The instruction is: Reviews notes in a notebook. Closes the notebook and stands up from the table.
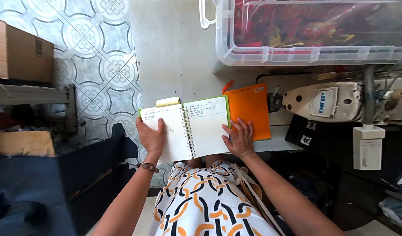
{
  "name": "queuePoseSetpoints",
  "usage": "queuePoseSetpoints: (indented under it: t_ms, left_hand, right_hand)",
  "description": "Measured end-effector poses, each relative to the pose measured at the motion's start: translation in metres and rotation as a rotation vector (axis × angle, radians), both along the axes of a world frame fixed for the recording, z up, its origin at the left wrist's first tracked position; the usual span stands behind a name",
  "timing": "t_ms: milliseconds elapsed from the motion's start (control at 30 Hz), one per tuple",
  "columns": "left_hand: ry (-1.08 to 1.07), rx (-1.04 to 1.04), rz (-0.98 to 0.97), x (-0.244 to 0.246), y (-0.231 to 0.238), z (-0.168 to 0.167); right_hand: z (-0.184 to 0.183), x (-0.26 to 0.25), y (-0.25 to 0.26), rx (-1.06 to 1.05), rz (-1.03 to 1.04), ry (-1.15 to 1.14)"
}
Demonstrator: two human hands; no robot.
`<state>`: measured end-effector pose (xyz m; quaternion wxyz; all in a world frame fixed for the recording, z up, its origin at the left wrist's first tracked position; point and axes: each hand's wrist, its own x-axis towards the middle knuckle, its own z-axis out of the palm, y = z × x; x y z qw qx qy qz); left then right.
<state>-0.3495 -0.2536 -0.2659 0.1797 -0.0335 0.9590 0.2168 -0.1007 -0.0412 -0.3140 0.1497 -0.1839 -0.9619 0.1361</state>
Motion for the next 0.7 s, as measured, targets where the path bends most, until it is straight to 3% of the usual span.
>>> queuePoseSetpoints:
  t_ms: [700]
  left_hand:
    - [0.029, -0.006, -0.008, 0.0, -0.0017, -0.0044]
  right_hand:
    - [0.0001, -0.001, -0.0003, 0.012, -0.003, 0.0]
